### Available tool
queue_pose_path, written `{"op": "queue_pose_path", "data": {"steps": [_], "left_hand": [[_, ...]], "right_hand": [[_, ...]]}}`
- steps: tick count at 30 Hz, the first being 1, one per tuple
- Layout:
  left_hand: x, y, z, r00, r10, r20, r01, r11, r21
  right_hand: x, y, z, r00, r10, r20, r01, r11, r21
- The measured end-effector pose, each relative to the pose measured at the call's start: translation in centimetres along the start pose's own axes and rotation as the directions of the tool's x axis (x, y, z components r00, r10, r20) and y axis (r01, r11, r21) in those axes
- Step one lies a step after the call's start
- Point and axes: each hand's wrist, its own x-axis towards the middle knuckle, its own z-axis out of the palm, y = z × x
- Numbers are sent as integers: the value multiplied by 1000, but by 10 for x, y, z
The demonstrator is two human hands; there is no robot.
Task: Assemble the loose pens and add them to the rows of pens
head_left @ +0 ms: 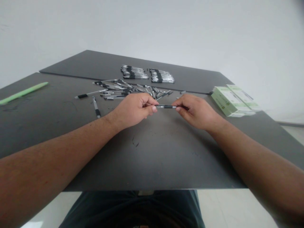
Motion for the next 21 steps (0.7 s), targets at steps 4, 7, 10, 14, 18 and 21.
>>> {"op": "queue_pose_path", "data": {"steps": [4,7,10,14,18,21], "left_hand": [[0,2,0,1000,-16,-9,15,1000,-15],[0,3,0,999,-30,-12,30,999,-32],[0,5,1,999,-44,2,44,998,-42],[0,5,1,999,-37,-8,36,998,-46],[1,2,0,999,-33,20,33,999,-23],[2,-1,-1,1000,-24,13,23,1000,17]], "right_hand": [[0,-1,1,1000,-3,4,3,1000,20],[1,-1,1,1000,-1,9,0,1000,28],[1,-2,2,1000,-7,9,6,999,32],[0,-3,5,1000,-13,5,13,999,39],[1,-3,6,1000,-1,10,1,999,39],[1,-4,6,1000,3,3,-3,1000,30]]}}
